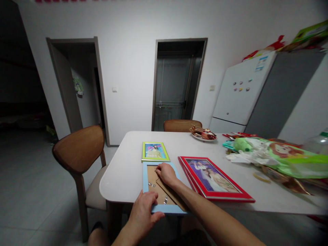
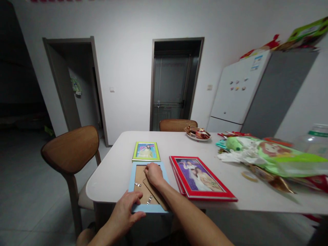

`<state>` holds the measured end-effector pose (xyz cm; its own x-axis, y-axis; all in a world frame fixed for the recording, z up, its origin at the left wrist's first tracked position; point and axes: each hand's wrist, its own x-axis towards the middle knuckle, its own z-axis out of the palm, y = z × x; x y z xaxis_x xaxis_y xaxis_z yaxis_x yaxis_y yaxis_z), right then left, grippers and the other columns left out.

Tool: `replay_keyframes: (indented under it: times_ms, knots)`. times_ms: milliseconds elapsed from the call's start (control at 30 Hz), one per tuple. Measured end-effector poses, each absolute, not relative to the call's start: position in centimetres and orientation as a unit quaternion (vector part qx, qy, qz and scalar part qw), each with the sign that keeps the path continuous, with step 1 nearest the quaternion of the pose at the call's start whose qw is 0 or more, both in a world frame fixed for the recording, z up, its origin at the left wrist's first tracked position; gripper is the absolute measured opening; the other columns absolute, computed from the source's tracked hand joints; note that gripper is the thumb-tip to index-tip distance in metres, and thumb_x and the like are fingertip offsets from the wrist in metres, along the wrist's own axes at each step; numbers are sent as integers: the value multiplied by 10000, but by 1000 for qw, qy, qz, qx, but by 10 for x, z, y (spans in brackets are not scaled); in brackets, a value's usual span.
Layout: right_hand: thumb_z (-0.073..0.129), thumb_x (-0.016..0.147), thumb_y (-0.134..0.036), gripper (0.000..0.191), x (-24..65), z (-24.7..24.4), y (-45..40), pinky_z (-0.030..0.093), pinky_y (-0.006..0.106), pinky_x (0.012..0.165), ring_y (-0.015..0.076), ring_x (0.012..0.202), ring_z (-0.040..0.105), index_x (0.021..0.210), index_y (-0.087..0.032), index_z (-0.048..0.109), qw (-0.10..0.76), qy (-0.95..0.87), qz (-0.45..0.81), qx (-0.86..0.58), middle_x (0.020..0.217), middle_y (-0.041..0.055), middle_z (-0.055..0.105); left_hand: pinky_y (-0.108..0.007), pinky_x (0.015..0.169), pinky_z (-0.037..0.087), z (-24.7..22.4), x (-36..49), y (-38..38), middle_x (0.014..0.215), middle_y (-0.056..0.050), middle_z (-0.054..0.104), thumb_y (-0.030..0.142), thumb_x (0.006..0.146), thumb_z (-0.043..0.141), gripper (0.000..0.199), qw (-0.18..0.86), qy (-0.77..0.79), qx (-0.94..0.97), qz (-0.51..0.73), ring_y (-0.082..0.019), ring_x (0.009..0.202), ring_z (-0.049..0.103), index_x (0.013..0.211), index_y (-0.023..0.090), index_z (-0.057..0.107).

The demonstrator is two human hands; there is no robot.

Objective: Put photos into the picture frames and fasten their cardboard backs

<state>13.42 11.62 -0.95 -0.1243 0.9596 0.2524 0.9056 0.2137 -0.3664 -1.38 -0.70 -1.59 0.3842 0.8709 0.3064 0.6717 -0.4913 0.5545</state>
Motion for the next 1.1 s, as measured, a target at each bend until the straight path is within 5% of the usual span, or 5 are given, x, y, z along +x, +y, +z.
replay_keyframes:
  times_ms: [267, 733, 900, 1100]
  knots:
    - [544, 689, -398, 235, 134, -9, 131, 315, 209, 519, 125, 608, 552, 690, -192, 659, 193, -740, 96, -637, 671, 30, 648, -420, 958, 271, -13, -15, -19, 899, -28, 606, 233, 608, 665, 398, 188, 486, 805, 282, -205, 905, 528, 975, 206, 514]
    - [565, 652, -330, 187, 136, -5, 127, 373, 255, 608, 200, 770, 575, 701, -164, 635, 240, -654, 107, -709, 795, 98, 644, -446, 983, 223, 6, -8, -23, 1001, -53, 592, 249, 631, 630, 385, 145, 501, 834, 182, -213, 995, 507, 989, 201, 498]
    - [555, 650, -322, 184, 149, 7, 118, 382, 230, 600, 168, 727, 577, 671, -158, 636, 308, -636, 157, -690, 730, 75, 648, -444, 993, 207, 11, 27, -15, 1279, -116, 400, 145, 547, 629, 413, 85, 466, 875, 100, -256, 1198, 312, 941, 177, 509]
    - [418, 751, -288, 229, 206, 41, 76, 403, 174, 610, 93, 709, 562, 803, -166, 605, 459, -602, 210, -618, 764, 6, 631, -381, 915, 374, 7, 26, -9, 1233, -88, 464, 75, 601, 487, 268, 102, 415, 882, 197, -220, 1122, 431, 835, 204, 501]
